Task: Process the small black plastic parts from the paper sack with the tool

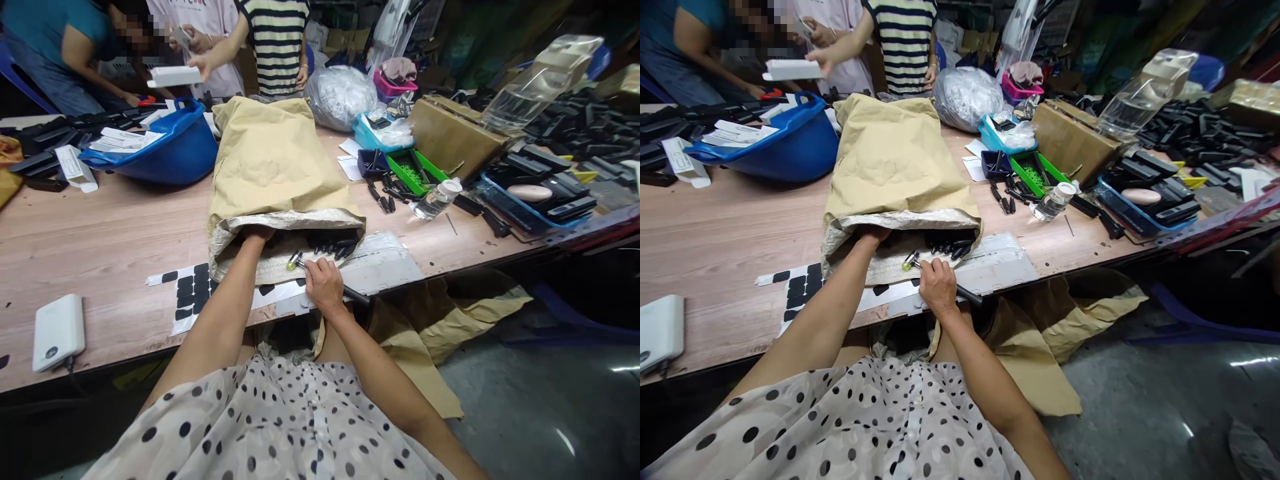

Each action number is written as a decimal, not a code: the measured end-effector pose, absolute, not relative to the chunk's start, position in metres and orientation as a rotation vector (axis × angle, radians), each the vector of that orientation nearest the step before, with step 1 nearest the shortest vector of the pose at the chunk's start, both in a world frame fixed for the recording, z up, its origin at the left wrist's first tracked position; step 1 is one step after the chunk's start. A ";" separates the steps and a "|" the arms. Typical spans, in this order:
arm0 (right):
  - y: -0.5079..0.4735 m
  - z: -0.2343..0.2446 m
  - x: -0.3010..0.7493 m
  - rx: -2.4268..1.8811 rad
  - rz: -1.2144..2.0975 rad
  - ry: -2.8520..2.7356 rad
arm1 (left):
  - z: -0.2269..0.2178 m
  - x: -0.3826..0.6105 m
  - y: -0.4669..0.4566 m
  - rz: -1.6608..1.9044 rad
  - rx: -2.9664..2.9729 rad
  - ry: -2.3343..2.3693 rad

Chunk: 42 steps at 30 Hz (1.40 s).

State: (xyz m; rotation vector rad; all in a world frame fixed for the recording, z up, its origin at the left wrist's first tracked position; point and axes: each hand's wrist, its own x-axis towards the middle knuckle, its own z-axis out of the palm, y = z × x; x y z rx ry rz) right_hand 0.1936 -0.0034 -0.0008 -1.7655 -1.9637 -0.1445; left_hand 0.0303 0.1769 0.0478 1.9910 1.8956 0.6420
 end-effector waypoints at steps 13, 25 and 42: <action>0.000 0.003 0.196 -1.791 -0.099 -1.970 | 0.039 0.018 0.098 0.565 1.976 2.049; 0.002 0.004 0.198 -1.799 -0.083 -1.963 | 0.048 0.017 0.054 0.751 1.888 2.166; 0.007 0.008 0.202 -1.813 0.035 -1.914 | 0.037 0.024 0.010 0.696 1.910 2.170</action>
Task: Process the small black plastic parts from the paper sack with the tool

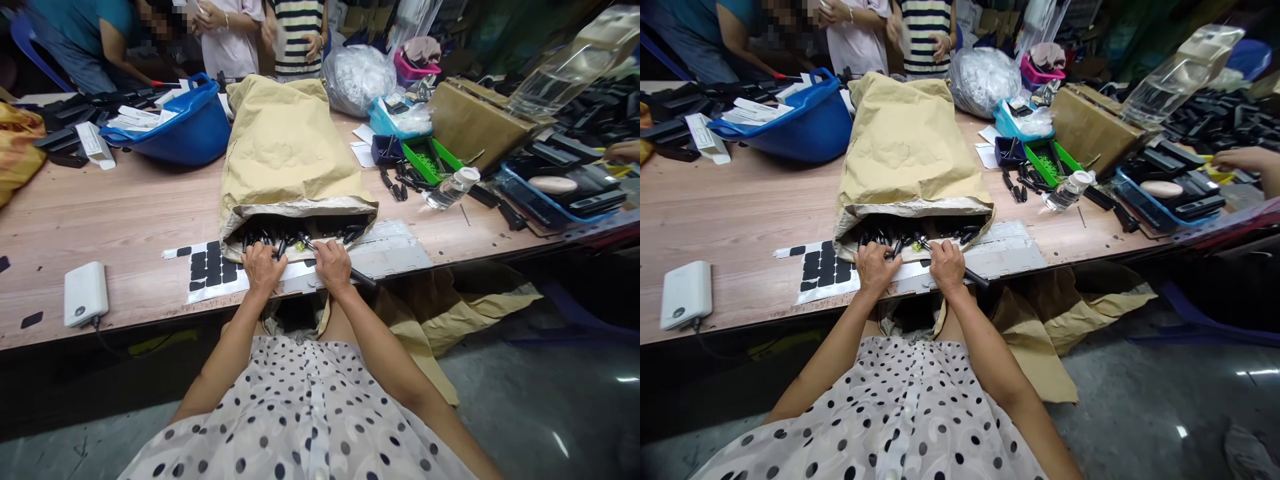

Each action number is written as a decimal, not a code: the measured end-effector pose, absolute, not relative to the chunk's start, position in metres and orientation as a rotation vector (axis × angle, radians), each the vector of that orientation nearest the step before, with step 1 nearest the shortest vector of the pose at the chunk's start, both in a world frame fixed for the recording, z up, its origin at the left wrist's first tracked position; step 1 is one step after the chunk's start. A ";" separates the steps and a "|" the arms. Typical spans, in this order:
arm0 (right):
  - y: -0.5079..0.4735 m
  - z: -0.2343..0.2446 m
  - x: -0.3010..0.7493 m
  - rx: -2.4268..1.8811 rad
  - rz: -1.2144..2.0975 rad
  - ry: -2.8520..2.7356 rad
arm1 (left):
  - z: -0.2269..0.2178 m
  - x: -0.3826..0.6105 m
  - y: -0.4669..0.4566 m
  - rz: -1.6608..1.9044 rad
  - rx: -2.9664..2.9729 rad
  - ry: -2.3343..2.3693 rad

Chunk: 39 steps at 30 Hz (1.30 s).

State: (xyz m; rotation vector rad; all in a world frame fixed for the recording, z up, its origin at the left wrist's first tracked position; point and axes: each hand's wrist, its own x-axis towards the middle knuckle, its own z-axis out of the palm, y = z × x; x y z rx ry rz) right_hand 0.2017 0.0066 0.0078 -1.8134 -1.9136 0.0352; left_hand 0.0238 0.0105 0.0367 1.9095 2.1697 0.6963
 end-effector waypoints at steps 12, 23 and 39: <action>0.008 0.016 0.222 -1.718 0.532 -1.666 | 0.024 0.025 -0.006 0.699 1.983 2.006; -0.013 0.027 0.211 -1.608 0.460 -1.636 | 0.018 0.018 0.000 0.789 1.893 1.928; -0.021 0.019 0.195 -1.571 0.526 -1.668 | 0.005 0.019 0.003 0.958 1.883 1.899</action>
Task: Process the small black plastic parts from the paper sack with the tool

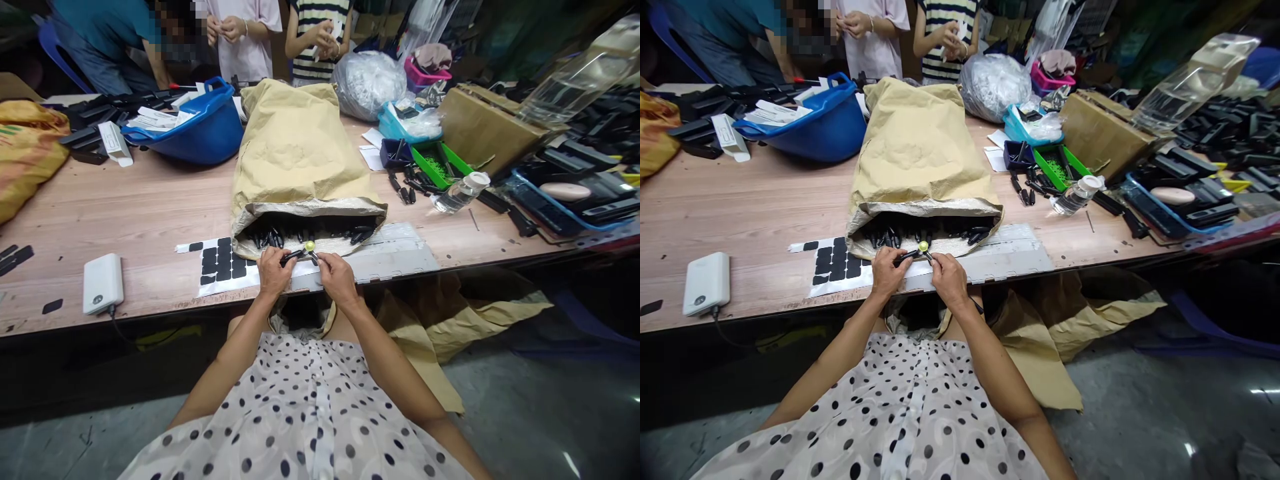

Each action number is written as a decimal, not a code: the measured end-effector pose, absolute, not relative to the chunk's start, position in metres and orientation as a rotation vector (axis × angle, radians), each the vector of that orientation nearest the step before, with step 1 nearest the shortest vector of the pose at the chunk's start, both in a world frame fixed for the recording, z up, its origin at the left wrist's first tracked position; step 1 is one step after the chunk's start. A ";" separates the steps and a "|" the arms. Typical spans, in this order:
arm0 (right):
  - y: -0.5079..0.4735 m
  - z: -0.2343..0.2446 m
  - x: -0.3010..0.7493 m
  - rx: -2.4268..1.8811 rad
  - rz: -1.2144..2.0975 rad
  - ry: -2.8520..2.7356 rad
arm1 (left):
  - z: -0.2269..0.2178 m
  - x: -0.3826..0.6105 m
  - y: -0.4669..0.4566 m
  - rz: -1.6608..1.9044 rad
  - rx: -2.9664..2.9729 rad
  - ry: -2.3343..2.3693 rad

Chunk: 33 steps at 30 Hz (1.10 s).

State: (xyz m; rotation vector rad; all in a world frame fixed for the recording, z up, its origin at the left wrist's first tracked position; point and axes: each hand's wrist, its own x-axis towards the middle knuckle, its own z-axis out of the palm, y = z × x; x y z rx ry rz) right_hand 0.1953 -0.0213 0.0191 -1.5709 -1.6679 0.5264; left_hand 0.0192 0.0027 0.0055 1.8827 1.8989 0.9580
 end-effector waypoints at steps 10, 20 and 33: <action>-0.018 0.022 0.193 -1.524 0.461 -1.662 | 0.009 0.020 0.001 0.898 1.890 1.902; -0.018 0.017 0.192 -1.552 0.424 -1.720 | 0.008 0.021 0.002 0.935 1.854 1.940; -0.018 0.022 0.188 -1.549 0.371 -1.805 | 0.009 0.024 0.001 0.868 1.870 1.957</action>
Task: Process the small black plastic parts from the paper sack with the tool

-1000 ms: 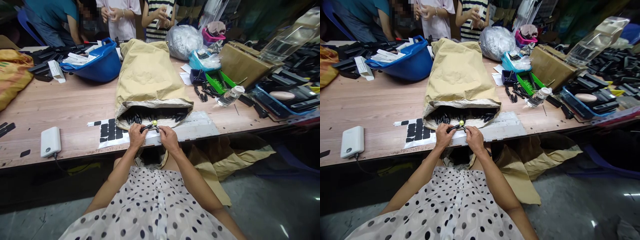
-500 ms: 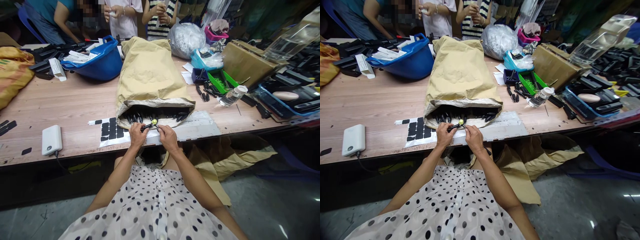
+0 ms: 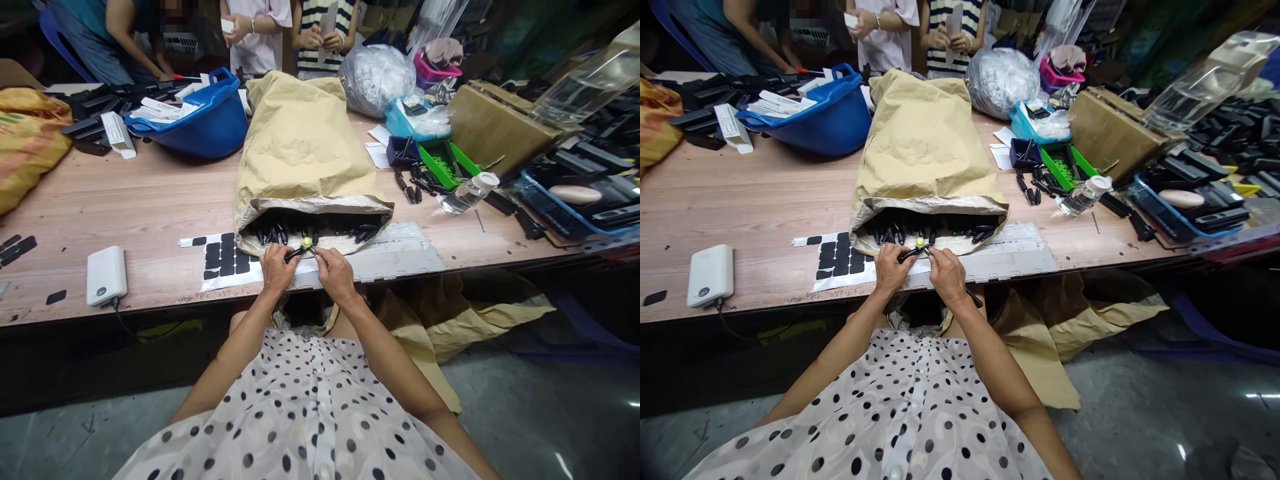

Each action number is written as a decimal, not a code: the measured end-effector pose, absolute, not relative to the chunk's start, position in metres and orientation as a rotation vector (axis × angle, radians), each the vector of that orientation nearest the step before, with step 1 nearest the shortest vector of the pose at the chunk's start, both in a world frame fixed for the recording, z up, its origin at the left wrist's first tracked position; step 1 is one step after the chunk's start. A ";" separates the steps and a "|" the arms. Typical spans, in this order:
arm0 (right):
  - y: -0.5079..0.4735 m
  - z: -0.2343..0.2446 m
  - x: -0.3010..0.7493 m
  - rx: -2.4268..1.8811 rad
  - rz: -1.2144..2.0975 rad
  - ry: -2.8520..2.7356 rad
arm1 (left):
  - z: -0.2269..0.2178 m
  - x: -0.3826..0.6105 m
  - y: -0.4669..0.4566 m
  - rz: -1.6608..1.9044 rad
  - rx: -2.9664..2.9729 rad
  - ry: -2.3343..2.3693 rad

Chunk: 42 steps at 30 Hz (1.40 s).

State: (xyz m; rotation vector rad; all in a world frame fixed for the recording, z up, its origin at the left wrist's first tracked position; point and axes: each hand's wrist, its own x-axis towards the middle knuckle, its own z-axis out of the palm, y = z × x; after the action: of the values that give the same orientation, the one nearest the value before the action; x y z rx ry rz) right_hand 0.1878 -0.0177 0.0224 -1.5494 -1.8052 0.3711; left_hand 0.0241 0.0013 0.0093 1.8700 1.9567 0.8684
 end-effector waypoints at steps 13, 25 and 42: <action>-0.018 0.024 0.190 -1.561 0.396 -1.807 | 0.009 0.024 0.001 0.887 1.871 1.943; -0.019 0.023 0.180 -1.507 0.394 -1.883 | 0.011 0.025 0.002 0.881 1.850 1.953; 0.011 0.019 0.234 -1.575 0.917 -1.322 | 0.007 0.023 0.000 0.893 1.857 1.922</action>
State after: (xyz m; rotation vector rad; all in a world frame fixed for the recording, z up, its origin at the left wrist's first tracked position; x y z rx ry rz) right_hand 0.2345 0.0115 0.0194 -1.5749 -1.3216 0.9169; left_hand 0.0230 0.0003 0.0068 1.8573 1.9219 0.8931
